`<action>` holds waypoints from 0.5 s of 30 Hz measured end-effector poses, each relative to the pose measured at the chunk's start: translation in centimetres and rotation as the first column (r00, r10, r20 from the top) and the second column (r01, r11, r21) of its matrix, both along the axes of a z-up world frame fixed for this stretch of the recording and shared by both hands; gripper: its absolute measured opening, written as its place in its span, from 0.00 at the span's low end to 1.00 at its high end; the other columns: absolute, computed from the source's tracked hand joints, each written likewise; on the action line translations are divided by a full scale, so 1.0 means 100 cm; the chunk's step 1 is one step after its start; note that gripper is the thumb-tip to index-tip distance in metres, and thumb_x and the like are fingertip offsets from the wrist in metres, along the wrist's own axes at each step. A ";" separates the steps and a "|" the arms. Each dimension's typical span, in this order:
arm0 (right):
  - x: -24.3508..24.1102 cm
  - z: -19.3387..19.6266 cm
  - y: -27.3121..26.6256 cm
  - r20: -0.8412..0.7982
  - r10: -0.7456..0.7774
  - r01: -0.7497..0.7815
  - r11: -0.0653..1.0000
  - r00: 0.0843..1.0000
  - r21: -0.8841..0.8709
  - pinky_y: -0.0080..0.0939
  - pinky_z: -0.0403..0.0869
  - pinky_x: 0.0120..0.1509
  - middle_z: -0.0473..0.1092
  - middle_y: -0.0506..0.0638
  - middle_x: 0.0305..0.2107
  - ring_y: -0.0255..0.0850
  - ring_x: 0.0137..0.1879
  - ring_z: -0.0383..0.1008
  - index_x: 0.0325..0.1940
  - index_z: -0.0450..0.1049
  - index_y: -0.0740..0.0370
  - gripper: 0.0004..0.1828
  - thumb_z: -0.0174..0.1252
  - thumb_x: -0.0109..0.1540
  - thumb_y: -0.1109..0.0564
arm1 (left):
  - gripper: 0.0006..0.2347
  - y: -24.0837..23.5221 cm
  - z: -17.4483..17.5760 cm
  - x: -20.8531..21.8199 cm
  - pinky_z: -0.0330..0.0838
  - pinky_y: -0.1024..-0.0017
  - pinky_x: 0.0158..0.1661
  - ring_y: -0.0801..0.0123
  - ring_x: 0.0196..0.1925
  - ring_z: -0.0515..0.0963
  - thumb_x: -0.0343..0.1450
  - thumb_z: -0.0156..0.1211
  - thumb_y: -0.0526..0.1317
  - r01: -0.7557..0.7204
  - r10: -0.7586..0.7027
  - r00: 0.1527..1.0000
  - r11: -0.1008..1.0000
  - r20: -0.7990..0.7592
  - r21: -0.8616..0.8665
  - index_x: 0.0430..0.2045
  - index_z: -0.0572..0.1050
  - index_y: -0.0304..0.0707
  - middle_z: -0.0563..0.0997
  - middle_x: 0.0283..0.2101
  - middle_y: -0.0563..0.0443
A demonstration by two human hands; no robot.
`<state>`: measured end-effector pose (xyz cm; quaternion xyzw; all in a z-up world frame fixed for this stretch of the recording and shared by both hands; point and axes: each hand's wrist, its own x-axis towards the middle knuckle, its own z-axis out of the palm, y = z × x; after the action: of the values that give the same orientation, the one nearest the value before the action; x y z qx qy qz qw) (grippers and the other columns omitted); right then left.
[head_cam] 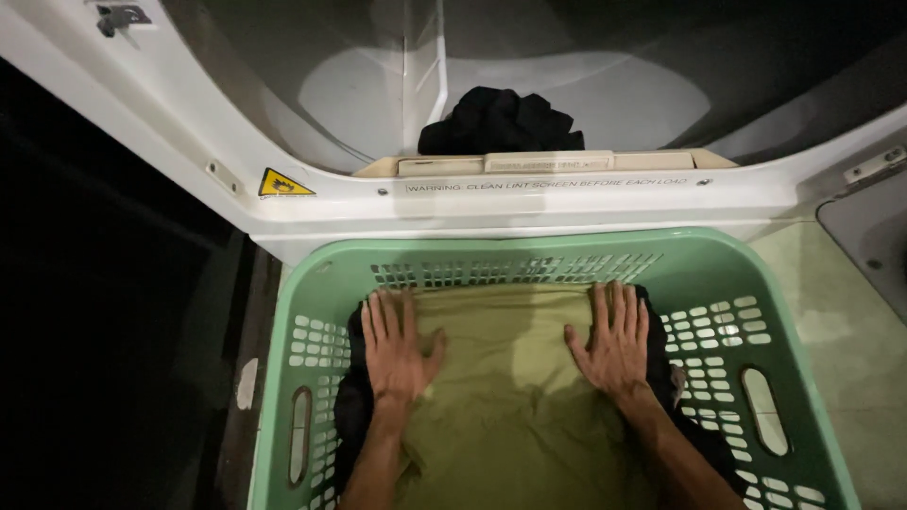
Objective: Unloading clean clothes from a dryer into a laundry basket and smoothing them down.
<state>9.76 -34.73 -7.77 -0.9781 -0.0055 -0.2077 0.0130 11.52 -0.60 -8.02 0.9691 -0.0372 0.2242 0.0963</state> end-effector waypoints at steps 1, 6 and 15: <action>0.001 -0.002 -0.001 0.023 0.003 -0.002 0.999 1.000 -0.036 0.63 0.54 0.82 0.60 0.65 0.68 0.62 0.78 0.55 0.77 0.62 0.59 0.45 0.49 0.63 0.29 | 0.37 0.000 -0.003 0.000 0.46 0.45 0.76 0.38 0.76 0.59 0.68 0.55 0.62 -0.021 0.020 1.000 0.999 0.020 0.025 0.68 0.65 0.37 0.65 0.69 0.27; -0.002 -0.022 -0.006 0.005 0.000 0.000 0.998 1.000 -0.060 0.63 0.60 0.78 0.65 0.62 0.64 0.59 0.75 0.62 0.75 0.64 0.59 0.44 0.47 0.64 0.28 | 0.35 -0.001 -0.016 -0.004 0.44 0.47 0.77 0.41 0.75 0.60 0.68 0.55 0.61 -0.022 0.021 0.999 0.999 -0.044 -0.032 0.68 0.65 0.38 0.68 0.67 0.32; 0.003 -0.033 -0.002 0.023 -0.033 0.035 0.997 0.999 -0.075 0.62 0.62 0.77 0.66 0.59 0.63 0.56 0.75 0.63 0.74 0.67 0.55 0.43 0.50 0.62 0.29 | 0.36 0.001 -0.036 0.006 0.56 0.43 0.72 0.35 0.69 0.68 0.63 0.62 0.58 0.021 -0.010 0.997 0.991 0.076 -0.136 0.64 0.69 0.34 0.71 0.61 0.27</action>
<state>10.04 -34.93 -11.09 -0.9755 0.0032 -0.2183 -0.0273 12.09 -0.47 -11.59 0.9508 -0.0330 0.2618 0.1625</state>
